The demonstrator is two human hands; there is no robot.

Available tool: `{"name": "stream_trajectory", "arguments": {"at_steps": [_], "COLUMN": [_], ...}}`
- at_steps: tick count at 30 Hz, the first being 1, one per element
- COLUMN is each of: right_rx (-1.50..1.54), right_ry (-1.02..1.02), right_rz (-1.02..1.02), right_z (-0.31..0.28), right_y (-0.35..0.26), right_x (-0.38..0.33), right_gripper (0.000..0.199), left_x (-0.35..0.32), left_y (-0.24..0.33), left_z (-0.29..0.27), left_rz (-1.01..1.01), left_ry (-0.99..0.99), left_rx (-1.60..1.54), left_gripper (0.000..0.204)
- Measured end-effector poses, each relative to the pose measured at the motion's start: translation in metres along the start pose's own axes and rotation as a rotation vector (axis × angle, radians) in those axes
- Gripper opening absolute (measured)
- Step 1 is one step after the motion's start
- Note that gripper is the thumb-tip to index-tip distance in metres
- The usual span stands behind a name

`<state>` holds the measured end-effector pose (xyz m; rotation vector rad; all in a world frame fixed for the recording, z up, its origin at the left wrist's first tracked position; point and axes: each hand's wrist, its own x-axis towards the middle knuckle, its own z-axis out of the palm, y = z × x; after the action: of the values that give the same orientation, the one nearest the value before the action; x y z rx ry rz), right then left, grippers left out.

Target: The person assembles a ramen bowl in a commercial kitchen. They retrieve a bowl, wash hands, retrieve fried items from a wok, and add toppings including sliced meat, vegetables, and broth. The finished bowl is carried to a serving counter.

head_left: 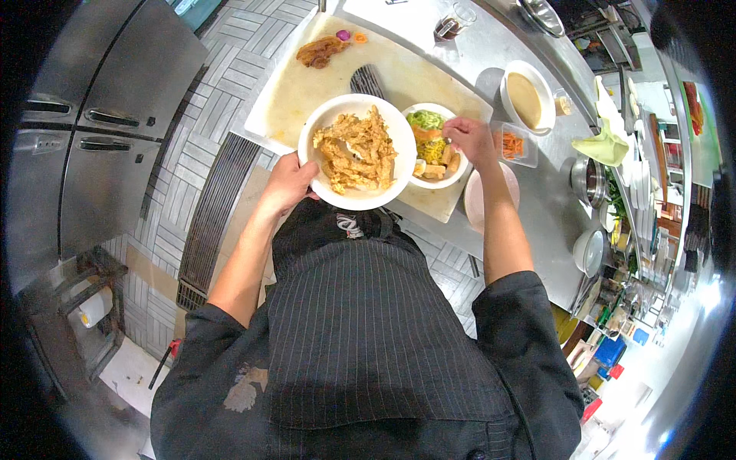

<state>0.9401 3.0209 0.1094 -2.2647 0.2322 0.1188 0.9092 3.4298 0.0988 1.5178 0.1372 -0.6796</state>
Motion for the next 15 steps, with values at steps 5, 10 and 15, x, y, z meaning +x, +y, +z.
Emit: {"name": "stream_trajectory", "arguments": {"at_steps": [5,10,15], "right_rx": [-0.361,-0.433,-0.553], "right_ry": [0.305,-0.033,0.032], "right_rz": [-0.105,-0.440,-0.481], "right_z": [0.021,0.076,0.114], "right_y": [-0.038,-0.124,-0.157], "right_x": [-0.021,-0.048,-0.041], "right_gripper": [0.023,0.037,0.039], "left_x": [0.010,0.006,0.019], "left_y": [0.009,0.013,0.021], "left_z": [-0.022,-0.020,-0.026], "left_rz": [0.038,0.110,0.184], "left_ry": [-0.027,0.081,-0.020], "left_rx": [0.070,0.372,0.312], "left_gripper": [0.028,0.033,0.032]}}
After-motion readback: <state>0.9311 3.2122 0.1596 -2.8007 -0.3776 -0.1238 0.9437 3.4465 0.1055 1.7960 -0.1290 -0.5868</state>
